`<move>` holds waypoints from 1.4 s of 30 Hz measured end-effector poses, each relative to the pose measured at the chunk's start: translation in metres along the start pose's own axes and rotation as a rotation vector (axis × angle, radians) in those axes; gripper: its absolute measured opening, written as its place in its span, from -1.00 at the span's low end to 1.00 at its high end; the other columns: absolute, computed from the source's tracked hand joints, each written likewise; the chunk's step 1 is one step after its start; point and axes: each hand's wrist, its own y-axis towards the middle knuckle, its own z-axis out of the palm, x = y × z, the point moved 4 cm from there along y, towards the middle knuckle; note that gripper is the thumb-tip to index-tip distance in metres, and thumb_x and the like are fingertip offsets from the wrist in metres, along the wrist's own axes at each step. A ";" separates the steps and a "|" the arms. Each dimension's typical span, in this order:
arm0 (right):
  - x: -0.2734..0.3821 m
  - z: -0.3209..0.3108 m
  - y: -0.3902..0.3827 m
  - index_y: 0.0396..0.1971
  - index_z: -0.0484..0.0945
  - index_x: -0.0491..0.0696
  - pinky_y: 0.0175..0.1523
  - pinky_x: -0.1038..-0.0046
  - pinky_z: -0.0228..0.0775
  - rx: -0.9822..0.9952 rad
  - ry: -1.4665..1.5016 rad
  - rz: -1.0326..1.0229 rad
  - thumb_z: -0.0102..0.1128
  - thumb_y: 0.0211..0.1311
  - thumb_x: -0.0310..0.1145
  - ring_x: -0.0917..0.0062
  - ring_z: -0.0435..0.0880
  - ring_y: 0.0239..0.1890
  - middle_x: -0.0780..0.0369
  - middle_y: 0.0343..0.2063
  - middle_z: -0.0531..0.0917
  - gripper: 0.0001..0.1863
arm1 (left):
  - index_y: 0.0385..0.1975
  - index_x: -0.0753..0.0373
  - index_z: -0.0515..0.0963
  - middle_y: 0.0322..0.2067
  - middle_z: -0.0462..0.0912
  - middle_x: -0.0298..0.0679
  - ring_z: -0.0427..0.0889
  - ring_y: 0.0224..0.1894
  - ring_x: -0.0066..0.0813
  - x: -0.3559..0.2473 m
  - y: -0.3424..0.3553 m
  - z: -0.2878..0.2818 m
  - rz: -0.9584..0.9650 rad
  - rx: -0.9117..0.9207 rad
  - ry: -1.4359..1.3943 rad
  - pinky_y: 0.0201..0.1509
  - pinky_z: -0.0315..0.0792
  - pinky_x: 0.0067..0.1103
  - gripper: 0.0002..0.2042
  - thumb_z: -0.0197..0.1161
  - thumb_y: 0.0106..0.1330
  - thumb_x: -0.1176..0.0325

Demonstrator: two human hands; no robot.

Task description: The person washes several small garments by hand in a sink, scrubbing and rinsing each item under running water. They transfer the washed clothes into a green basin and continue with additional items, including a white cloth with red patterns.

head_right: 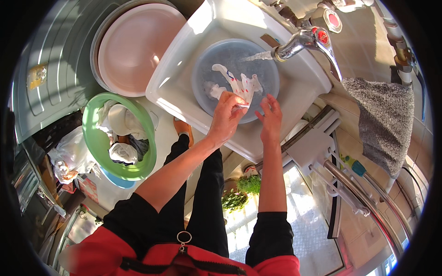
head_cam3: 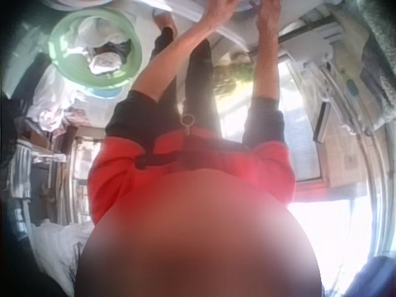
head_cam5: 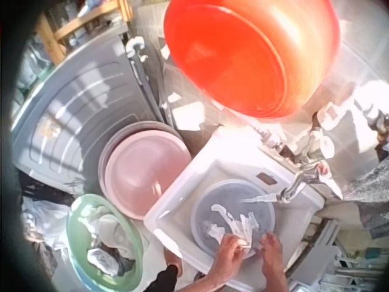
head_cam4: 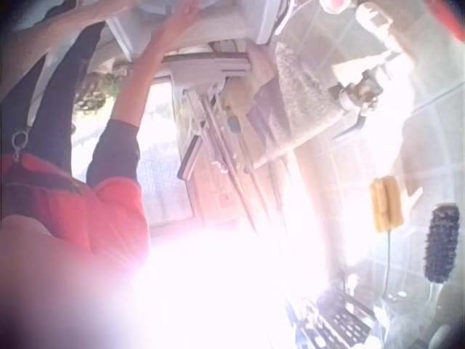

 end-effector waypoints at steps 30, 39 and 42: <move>-0.014 0.112 0.057 -0.24 0.58 -0.08 -0.20 0.30 0.39 0.042 -0.601 -0.568 0.19 0.31 -0.12 0.36 0.58 -0.36 0.19 -0.38 0.59 -0.70 | -0.24 0.12 0.51 -0.47 0.47 -0.43 0.49 -0.44 -0.62 0.143 0.059 -0.014 -0.582 -0.136 -0.952 -0.32 0.44 -0.60 -0.85 0.08 0.43 0.21; -0.101 0.065 0.144 -0.06 0.54 -0.15 0.00 0.20 0.45 -0.435 -0.997 -1.083 0.19 0.20 -0.28 0.15 0.64 -0.16 0.10 -0.27 0.66 -0.64 | 0.32 0.08 0.20 0.29 0.24 -0.10 0.24 0.30 -0.21 0.151 0.055 -0.062 -0.835 -0.220 -0.316 0.32 0.13 -0.23 -0.49 0.07 0.41 0.13; -0.137 0.075 0.159 0.00 0.51 -0.18 0.09 0.19 0.42 0.007 -1.380 -0.633 0.15 0.16 -0.35 0.10 0.61 -0.04 0.01 -0.19 0.65 -0.60 | 0.44 0.04 0.02 0.44 0.01 -0.13 0.03 0.42 -0.12 0.164 0.056 -0.052 -0.920 -0.209 -0.424 0.41 -0.11 -0.11 -0.31 0.12 0.37 0.05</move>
